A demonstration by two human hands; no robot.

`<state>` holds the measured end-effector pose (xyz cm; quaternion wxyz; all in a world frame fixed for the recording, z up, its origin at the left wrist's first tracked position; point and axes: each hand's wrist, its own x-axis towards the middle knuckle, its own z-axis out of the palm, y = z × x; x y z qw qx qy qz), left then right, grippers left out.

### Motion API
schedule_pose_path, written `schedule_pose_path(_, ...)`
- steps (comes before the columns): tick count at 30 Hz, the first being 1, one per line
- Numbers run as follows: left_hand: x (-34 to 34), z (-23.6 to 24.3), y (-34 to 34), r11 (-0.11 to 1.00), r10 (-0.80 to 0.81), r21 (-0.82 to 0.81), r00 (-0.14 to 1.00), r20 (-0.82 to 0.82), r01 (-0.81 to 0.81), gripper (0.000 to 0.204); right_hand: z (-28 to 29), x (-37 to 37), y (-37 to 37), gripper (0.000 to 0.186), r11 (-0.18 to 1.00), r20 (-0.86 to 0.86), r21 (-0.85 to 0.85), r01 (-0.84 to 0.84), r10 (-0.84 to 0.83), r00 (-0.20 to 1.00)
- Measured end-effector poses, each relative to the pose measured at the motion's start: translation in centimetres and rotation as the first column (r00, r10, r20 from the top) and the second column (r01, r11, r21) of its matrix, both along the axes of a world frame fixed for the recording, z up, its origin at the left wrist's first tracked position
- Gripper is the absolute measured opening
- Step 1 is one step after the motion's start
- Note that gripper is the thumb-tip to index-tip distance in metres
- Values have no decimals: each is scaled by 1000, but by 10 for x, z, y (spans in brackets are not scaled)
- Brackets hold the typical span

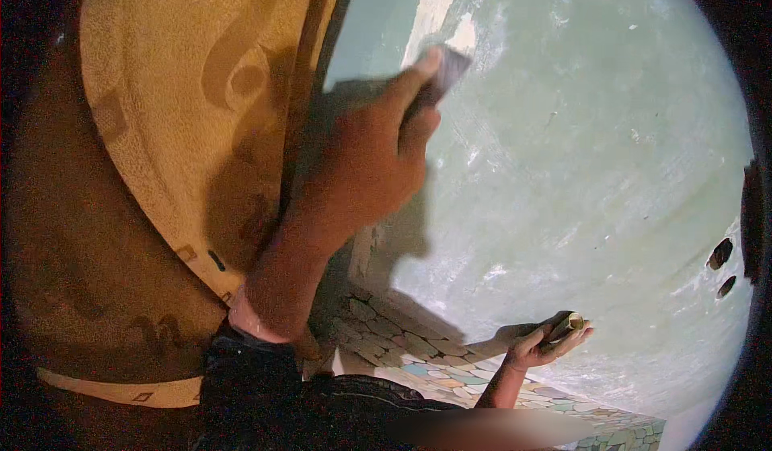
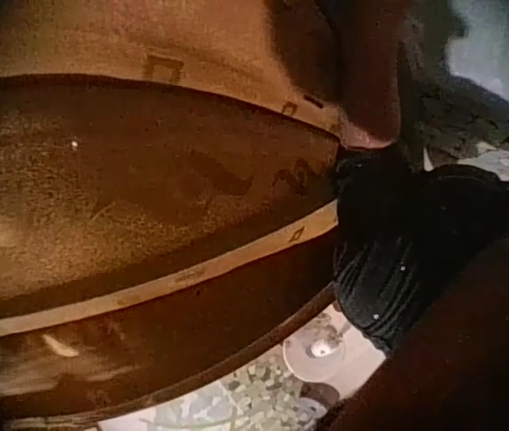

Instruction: The person is patching and smoothing a wall using a putty knife and a small piece of material.

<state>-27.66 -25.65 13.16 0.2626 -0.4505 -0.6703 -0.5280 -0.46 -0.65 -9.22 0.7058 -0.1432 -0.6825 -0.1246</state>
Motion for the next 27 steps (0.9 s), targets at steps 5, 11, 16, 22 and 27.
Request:
schedule_pose_path(5,-4,22,-1,996,5,89,1000,-25,-2,44,-1,-9,-5,58,998,-34,-48,-41,39,999)
schedule_pose_path(11,9,-9,-2,995,85,69,988,-127,-76,45,1,-6,-7,57,994,-44,-59,-88,85,995)
schedule_pose_path(16,-10,31,1,992,40,121,994,-100,-28,46,3,-3,-10,54,998,2,-62,-5,6,1000)
schedule_pose_path(22,-13,13,1,988,29,156,983,-182,-1,45,0,-6,-8,54,994,-17,-92,-57,55,998)
schedule_pose_path(27,-13,44,0,996,39,83,996,-81,-32,48,-2,-5,-6,55,993,-26,-84,-79,77,997)
